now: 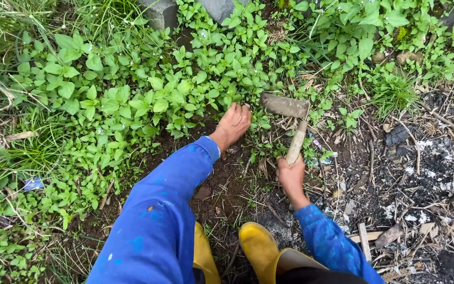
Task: The person uses a hand hoe to loosen soil and remove weeds from a small garden patch. They repeatedly strike the ground, pull up clumps of grass and weeds, and clear the area by hand.
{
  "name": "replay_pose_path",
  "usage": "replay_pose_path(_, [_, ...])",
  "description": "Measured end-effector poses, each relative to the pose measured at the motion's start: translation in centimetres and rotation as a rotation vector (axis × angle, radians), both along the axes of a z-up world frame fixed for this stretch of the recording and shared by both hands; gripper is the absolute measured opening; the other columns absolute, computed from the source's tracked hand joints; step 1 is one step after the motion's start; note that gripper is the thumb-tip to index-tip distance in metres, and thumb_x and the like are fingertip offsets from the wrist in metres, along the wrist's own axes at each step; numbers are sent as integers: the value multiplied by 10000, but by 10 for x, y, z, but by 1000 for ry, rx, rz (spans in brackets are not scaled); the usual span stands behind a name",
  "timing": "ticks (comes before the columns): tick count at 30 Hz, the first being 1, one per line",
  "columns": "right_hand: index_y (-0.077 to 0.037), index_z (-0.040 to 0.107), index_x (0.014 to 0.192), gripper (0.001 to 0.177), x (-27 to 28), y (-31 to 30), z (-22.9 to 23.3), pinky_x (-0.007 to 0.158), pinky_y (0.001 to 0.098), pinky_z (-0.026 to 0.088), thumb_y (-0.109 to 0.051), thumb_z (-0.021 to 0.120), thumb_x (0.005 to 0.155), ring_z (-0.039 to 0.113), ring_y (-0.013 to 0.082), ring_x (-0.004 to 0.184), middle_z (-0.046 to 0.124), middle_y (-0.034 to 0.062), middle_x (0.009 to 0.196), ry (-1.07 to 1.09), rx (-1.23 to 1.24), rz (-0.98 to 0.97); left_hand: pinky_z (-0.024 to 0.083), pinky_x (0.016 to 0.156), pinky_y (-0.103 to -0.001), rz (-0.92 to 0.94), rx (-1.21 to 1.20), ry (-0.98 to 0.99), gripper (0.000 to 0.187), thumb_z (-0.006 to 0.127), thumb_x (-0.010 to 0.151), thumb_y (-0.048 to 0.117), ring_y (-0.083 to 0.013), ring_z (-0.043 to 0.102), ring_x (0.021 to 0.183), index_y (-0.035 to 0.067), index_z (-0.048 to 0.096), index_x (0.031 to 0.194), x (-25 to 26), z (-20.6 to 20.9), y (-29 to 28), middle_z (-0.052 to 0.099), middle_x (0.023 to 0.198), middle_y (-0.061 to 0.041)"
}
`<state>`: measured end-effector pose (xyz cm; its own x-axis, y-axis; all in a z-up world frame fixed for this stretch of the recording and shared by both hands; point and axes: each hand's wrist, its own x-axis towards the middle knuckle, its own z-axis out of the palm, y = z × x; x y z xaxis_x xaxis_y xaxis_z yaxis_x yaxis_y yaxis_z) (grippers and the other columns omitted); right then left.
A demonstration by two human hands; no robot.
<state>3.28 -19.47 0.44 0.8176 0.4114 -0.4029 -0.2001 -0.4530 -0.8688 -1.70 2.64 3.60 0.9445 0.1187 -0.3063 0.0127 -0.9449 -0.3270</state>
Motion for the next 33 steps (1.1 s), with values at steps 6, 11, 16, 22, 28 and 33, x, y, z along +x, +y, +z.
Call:
replay_pose_path(6, [83,473,1152,236,15,23,6,341,233,458,-9,556,951,523,115,425,559,79,663,-30,87,-53,433,894,-451,33,-44,-126,131,549,972,211,-213,660,824,134,654,971,-2,-14,-6,593,871,-40])
replay_pose_path(11, [90,456,1185,269,17,32,6,358,234,486,-8,552,954,529,109,450,557,76,692,22,92,14,431,892,-455,48,-55,-148,121,560,961,202,-213,657,815,125,653,954,-11,-2,-11,592,864,-44])
replay_pose_path(16, [91,451,1209,263,12,5,-4,362,250,496,-7,510,972,525,133,463,548,96,724,68,37,34,446,906,-452,29,-55,-125,136,549,972,184,-224,653,778,100,651,940,-6,-24,1,578,832,-59])
replay_pose_path(22, [54,480,1137,190,12,31,26,352,229,482,-10,543,970,520,103,447,545,69,686,12,62,8,480,896,-416,8,-23,-125,135,589,979,233,-207,664,812,117,657,984,0,-40,3,569,838,-41])
replay_pose_path(28, [59,467,1149,197,-4,9,9,363,237,483,-11,506,969,514,113,450,538,68,693,87,23,36,504,896,-403,-30,-4,-60,173,566,1000,242,-238,665,851,102,651,1056,-7,-11,9,595,878,-68])
replay_pose_path(33, [6,494,957,134,-18,4,39,304,268,415,-27,606,891,470,116,364,488,67,541,125,88,-123,493,860,-365,38,-65,-42,155,541,1004,230,-164,630,801,140,665,1027,-10,-6,-9,612,874,-12])
